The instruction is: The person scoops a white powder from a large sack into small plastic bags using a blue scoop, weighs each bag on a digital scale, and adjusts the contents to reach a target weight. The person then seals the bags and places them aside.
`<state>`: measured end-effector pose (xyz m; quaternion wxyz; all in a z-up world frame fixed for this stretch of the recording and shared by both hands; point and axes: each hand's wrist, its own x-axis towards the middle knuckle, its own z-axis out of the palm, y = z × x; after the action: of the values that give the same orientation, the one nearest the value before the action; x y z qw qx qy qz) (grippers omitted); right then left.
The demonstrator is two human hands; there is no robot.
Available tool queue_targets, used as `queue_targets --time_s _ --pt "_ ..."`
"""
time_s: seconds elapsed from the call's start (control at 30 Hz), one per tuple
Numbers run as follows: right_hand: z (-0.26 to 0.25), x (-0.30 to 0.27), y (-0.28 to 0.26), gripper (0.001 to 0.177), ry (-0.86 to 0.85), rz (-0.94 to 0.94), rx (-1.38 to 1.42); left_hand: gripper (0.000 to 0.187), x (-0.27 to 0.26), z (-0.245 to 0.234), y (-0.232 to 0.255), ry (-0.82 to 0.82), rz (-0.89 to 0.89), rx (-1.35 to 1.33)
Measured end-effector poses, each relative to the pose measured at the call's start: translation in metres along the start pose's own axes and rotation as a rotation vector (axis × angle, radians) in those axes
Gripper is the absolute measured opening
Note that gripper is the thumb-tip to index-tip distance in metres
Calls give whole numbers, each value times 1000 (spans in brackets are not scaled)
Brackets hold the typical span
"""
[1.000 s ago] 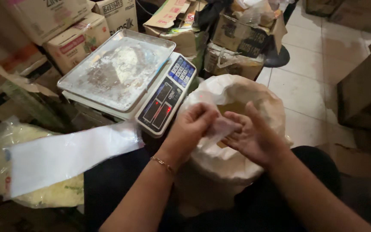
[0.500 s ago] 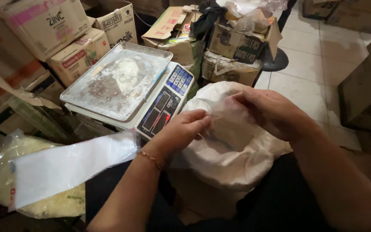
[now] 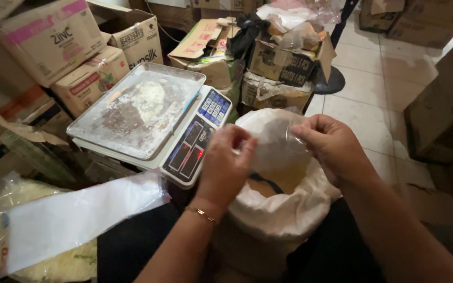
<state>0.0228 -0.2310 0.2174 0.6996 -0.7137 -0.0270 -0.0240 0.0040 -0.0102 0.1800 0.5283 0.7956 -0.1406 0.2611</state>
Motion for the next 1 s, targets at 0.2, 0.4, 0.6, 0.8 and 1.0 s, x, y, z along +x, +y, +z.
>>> queue_targets --time_s 0.2,0.4,0.6,0.8,1.0 --pt "29 -19 12 14 -130 -165 -373 40 -3 32 19 -228 -487 -553" --pt "27 -25 17 18 -229 79 -28 35 -4 26 -5 -244 -512 -580" --pt "25 -24 23 22 -129 26 20 28 -3 26 -7 -283 -658 -863" --pt "39 -32 23 30 -133 -21 -181 27 -8 33 -5 -243 -650 -760" --pt "35 -34 6 33 14 329 280 26 -9 30 -18 -290 -613 -758"
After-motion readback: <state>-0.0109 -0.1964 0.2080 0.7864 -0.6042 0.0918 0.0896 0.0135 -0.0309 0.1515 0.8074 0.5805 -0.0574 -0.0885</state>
